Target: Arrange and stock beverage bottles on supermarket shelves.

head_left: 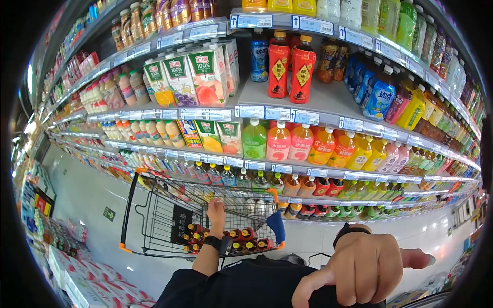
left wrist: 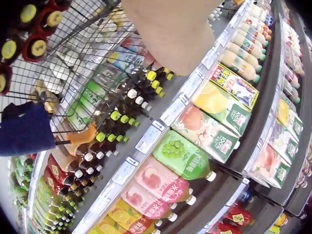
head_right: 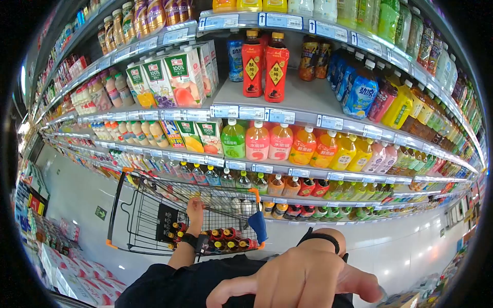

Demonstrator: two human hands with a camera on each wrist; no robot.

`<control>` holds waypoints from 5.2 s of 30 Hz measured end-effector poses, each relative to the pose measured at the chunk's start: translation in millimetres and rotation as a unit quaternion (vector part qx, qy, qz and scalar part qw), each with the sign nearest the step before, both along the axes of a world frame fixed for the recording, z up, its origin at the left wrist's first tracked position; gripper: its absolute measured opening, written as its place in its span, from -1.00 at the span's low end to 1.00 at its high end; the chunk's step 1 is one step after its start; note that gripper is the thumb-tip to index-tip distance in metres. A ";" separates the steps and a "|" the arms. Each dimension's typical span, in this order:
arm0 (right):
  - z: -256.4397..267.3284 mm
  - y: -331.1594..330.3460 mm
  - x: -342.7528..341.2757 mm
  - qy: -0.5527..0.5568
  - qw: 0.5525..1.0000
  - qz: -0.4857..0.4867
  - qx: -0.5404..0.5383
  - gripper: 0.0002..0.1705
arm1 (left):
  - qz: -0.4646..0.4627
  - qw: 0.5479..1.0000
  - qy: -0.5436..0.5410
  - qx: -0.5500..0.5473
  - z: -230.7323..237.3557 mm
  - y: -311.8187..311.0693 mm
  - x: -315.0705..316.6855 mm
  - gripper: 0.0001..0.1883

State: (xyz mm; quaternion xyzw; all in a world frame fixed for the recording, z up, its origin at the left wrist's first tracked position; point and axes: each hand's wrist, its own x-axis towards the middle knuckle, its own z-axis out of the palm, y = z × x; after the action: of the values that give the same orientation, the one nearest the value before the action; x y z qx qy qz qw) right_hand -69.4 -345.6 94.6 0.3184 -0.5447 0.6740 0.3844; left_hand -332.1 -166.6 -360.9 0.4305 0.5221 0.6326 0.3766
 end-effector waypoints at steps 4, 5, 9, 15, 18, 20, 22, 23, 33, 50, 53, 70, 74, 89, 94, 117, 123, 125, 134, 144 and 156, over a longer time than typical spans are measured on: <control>3.1 23.7 15.3 0.002 0.997 0.032 0.069 -0.33 | 0.041 0.996 0.061 0.059 35.3 19.4 -5.1 -0.80; -4.6 31.5 18.7 0.048 0.996 -0.010 0.079 -0.43 | 0.043 0.995 0.045 0.076 40.3 27.1 -5.1 -0.79; -27.2 80.9 23.8 -0.058 0.931 -0.341 -0.119 -0.84 | 0.020 0.977 0.133 0.168 103.7 42.5 17.5 -0.79; -43.2 128.7 43.3 -0.154 0.883 -0.349 -0.273 -0.54 | -0.039 0.935 0.230 0.265 265.5 27.7 78.5 -0.78; -43.2 133.6 54.0 -0.151 0.890 -0.341 -0.262 -0.57 | -0.047 0.926 0.232 0.293 288.8 25.4 94.6 -0.77; -44.7 136.8 60.8 -0.147 0.897 -0.335 -0.246 -0.58 | -0.061 0.927 0.223 0.294 290.7 26.9 103.7 -0.74; -46.7 139.9 67.0 -0.139 0.905 -0.333 -0.227 -0.59 | -0.068 0.922 0.230 0.305 289.0 30.9 111.3 -0.72; -46.7 140.4 69.5 -0.138 0.905 -0.332 -0.226 -0.59 | -0.069 0.923 0.236 0.296 288.8 30.9 115.2 -0.72; -43.6 146.2 87.9 -0.118 0.908 -0.351 -0.196 -0.63 | -0.088 0.923 0.257 0.273 288.3 36.4 145.7 -0.72; -52.8 149.9 95.3 -0.115 0.910 -0.337 -0.211 -0.69 | -0.084 0.938 0.240 0.236 265.4 31.2 149.4 -0.74; -55.2 152.9 94.2 -0.116 0.912 -0.329 -0.217 -0.70 | -0.110 0.948 0.193 0.226 264.3 32.3 146.2 -0.76; -54.8 323.6 117.3 -0.097 0.341 -0.920 0.167 -0.16 | -0.779 0.410 -0.249 0.404 438.8 -95.1 187.6 -0.63; -70.2 347.8 113.0 -0.171 0.428 -0.884 0.079 0.14 | -0.767 0.432 -0.283 0.380 433.7 -108.6 186.1 -0.63; -81.2 348.2 106.4 -0.251 0.428 -0.867 0.038 0.07 | -0.782 0.429 -0.257 0.373 448.0 -90.2 187.3 -0.63; -82.0 348.2 105.9 -0.255 0.425 -0.868 0.036 0.06 | -0.730 0.451 -0.323 0.399 431.8 -96.9 192.1 -0.62; -84.8 349.8 104.4 -0.259 0.369 -0.890 0.065 -0.24 | -0.484 0.765 -0.393 0.163 390.9 -5.5 211.5 -0.68; -82.6 345.8 102.0 -0.279 0.356 -0.890 0.053 -0.24 | -0.462 0.778 -0.393 0.163 396.2 -19.7 210.1 -0.68; -83.0 345.8 101.6 -0.280 0.356 -0.890 0.052 -0.24 | -0.442 0.788 -0.399 0.158 398.8 -24.9 210.0 -0.67; -85.8 350.0 101.5 -0.257 0.335 -0.904 0.074 -0.20 | -0.477 0.747 -0.419 0.196 392.1 -25.1 204.2 -0.71; -96.3 339.3 99.8 -0.173 0.328 -0.920 0.125 -0.13 | -0.316 0.882 -0.273 0.217 347.1 6.7 210.4 -0.66; -83.3 257.4 62.4 -0.111 0.611 -0.772 0.133 -0.31 | -0.314 0.885 -0.342 -0.009 213.5 20.3 201.6 -0.73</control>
State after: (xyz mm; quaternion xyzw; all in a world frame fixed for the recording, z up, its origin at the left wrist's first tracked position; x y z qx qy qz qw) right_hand -7.0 -88.2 11.3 -0.2502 -0.7109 0.0783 0.6526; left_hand -130.4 -146.3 -147.4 0.3254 0.2037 0.5845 0.7148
